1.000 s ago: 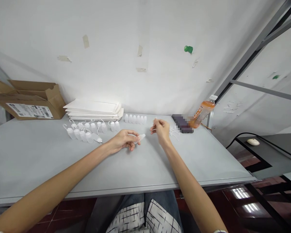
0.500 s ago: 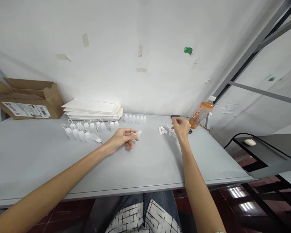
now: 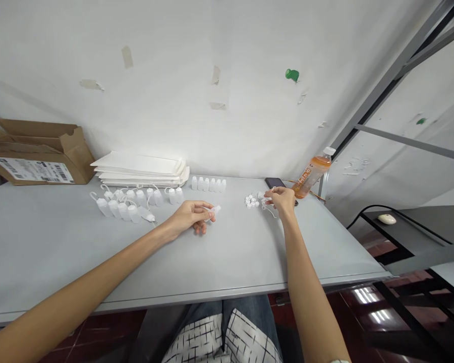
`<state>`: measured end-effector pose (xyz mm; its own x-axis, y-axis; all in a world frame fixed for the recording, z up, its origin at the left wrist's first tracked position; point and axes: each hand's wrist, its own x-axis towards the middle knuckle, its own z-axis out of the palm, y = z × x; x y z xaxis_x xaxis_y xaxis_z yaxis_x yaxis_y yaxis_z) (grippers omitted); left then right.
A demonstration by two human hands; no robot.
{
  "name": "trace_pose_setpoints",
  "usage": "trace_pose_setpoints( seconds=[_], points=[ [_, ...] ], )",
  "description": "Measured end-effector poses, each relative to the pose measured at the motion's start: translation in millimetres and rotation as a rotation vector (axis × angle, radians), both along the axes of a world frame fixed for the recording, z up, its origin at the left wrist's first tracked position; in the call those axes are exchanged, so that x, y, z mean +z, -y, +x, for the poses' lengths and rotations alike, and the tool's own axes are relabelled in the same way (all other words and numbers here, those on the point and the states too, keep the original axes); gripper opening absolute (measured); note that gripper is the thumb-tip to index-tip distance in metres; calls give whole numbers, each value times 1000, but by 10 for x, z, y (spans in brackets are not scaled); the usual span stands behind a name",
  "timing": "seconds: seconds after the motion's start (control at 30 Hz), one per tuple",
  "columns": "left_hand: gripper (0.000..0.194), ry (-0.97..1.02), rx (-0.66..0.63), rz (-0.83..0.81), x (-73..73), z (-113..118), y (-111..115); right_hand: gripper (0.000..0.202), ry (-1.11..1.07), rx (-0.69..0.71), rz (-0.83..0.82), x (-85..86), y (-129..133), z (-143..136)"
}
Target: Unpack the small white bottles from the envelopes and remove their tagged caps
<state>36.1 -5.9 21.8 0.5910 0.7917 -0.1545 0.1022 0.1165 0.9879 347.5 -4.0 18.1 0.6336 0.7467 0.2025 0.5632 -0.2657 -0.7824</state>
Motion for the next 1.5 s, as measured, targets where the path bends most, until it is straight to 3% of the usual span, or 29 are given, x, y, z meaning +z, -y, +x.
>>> trace_pose_setpoints(
  seconds=[0.1,0.27,0.73,0.93,1.0,1.17,1.3,1.5],
  points=[
    [45,0,-2,-1,3,0,1,17,-90,56,-11,-3,13,18],
    [46,-11,-5,13,10,-2,7,19,-58,51,-53,-9,26,51],
    [42,-9,-11,19,18,2,12,29,178,-237,-182,134,104,-12],
    [41,-16,-8,27,30,4,25,23,187,-247,-18,205,107,-77],
    [41,-18,-3,31,25,5,26,23,180,-147,110,211,90,-153],
    [45,-12,27,40,2,15,14,32,-78,376,300,179,80,-599],
    [49,6,67,45,1,34,19,32,-84,689,217,165,178,-1033],
    [47,25,122,27,42,48,42,25,3,860,67,114,258,-1247]
  ],
)
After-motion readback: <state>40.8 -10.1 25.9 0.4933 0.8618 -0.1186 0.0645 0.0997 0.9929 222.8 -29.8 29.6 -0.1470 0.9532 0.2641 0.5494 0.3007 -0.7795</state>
